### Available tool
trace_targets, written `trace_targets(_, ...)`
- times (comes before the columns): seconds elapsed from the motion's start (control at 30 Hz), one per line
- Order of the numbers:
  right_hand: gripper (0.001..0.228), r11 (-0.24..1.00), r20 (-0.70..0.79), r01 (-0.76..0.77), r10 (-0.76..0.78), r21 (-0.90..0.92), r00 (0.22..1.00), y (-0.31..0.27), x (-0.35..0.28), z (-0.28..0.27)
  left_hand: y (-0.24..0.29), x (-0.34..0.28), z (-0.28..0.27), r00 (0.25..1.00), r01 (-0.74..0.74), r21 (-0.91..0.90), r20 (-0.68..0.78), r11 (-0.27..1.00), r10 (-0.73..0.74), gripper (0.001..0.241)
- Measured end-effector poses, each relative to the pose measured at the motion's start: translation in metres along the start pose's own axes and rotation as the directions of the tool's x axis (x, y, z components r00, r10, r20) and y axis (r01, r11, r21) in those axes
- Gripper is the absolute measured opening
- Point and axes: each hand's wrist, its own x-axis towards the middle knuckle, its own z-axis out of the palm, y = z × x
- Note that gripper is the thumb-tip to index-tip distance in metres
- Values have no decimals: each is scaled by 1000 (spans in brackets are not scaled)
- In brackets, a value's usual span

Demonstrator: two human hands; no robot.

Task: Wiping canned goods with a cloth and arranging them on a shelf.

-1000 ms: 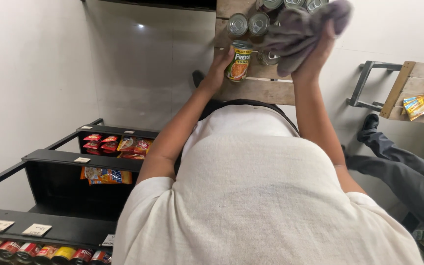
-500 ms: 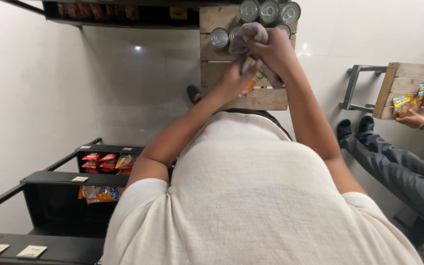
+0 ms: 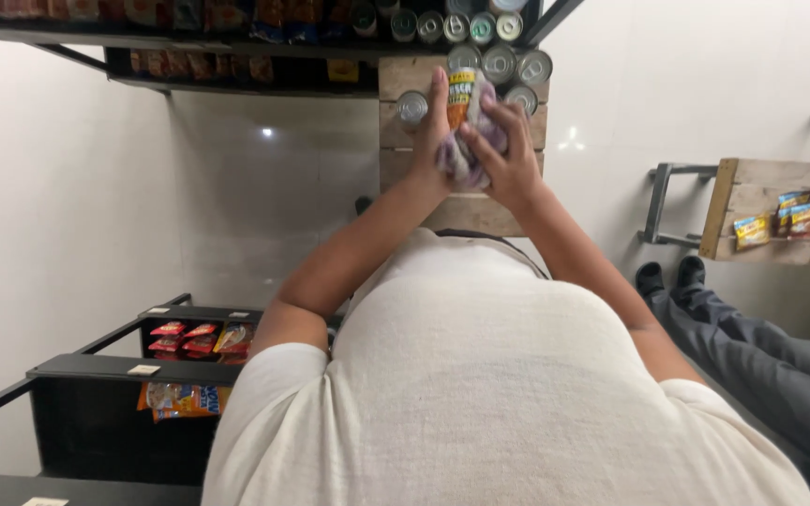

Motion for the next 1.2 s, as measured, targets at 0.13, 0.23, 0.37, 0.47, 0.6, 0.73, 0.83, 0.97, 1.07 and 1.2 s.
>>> trace_targets(0.13, 35, 998, -31, 58, -58, 16, 998, -1, 6, -10, 3, -6, -1, 997, 2, 53, 79, 999, -7, 65)
trace_targets(0.23, 14, 996, -195, 14, 4, 93, 981, -13, 29, -27, 7, -7, -3, 987, -32, 187, 161, 982, 2, 67)
trace_targets(0.37, 61, 165, 214, -482, 741, 861, 636, -8, 20, -45, 15, -21, 5, 981, -133, 619, 192, 774, 16, 80)
trace_targets(0.47, 53, 705, 86, -407, 445, 581, 892, -34, 86, -41, -35, 7, -33, 987, -147, 566, 134, 811, 85, 53)
trace_targets(0.6, 24, 794, -30, -353, 422, 495, 906, -25, 91, -28, -16, -15, -18, 998, 41, 394, 34, 918, -58, 61)
trace_targets(0.73, 27, 671, -139, -324, 539, 668, 830, 13, 68, -6, 4, -19, -15, 991, 109, 309, 42, 945, -128, 67)
trace_targets(0.83, 38, 540, -150, -266, 607, 798, 781, -10, 88, -23, 33, -17, -15, 999, 36, 157, -1, 987, -36, 70)
trace_targets(0.97, 72, 902, 83, -136, 112, 410, 990, -39, 81, -24, 48, 8, -35, 997, -33, -20, -75, 999, 31, 80)
trace_targets(1.07, 70, 986, 182, 53, -81, 157, 980, -27, 71, -4, 44, 2, -25, 997, -79, -93, -5, 993, 79, 68)
trace_targets(1.2, 40, 985, 42, 157, -160, 77, 986, -12, 40, 16, 51, -14, -10, 985, -151, 185, -52, 971, 163, 75)
